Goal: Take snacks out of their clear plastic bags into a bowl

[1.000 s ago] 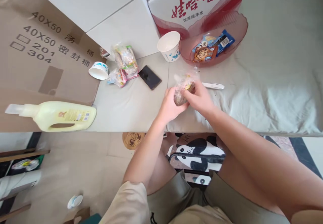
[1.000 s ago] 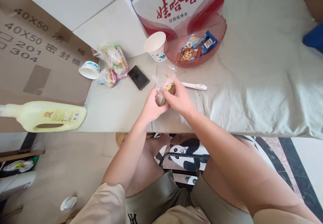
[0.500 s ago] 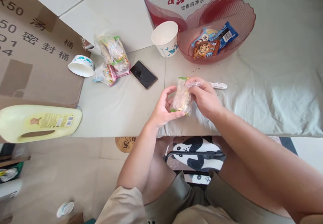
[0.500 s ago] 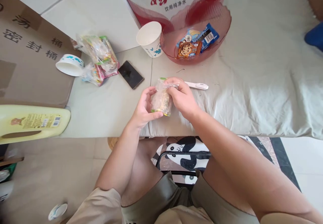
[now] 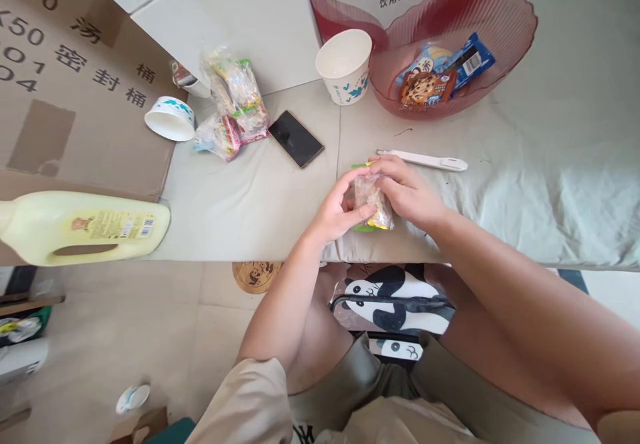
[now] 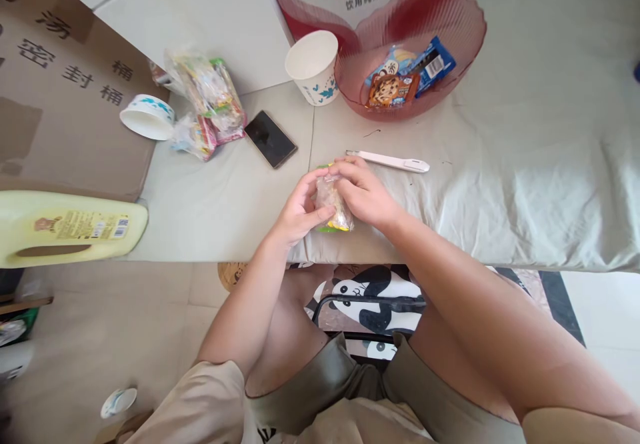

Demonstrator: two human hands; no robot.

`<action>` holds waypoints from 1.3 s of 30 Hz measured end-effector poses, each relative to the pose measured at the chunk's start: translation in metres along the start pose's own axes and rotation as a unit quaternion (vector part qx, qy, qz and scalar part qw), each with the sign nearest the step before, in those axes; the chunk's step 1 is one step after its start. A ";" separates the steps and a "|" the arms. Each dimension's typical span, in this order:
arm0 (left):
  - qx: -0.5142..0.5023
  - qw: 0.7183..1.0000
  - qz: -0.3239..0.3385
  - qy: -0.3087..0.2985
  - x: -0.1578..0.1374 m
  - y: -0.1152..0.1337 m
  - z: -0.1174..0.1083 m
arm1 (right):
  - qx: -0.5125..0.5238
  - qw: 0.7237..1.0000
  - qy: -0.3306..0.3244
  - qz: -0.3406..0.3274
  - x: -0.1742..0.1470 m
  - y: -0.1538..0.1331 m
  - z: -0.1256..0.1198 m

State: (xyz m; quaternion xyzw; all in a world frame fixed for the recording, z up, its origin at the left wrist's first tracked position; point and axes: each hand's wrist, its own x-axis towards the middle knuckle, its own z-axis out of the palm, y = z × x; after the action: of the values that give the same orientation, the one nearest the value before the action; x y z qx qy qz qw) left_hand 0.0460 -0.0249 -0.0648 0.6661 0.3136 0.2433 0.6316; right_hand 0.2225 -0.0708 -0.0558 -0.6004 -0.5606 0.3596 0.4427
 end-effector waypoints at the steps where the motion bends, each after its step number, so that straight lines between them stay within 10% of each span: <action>1: -0.001 1.000 0.001 0.016 0.001 0.000 0.001 | -0.017 1.000 0.008 -0.015 -0.001 0.002 0.000; 13: 0.128 0.969 0.053 0.206 0.017 -0.009 0.000 | -0.158 0.982 0.010 -0.105 -0.016 -0.002 -0.011; 22: 0.205 0.921 0.126 0.305 0.010 -0.010 -0.019 | -0.363 0.921 0.128 0.065 -0.015 0.023 -0.055; 31: 0.240 0.919 0.121 0.290 0.010 -0.010 -0.015 | -0.112 0.988 0.012 0.111 -0.023 -0.016 -0.027; 39: 0.172 0.894 0.131 0.393 0.014 -0.012 -0.029 | -0.194 0.981 -0.011 0.031 -0.023 -0.017 -0.017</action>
State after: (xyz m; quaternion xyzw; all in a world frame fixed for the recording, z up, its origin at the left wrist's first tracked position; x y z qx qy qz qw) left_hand 0.0335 0.0053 -0.0752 0.6495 0.4832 0.5076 0.2948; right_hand 0.2297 -0.0961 -0.0352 -0.6879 -0.6055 0.2640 0.3008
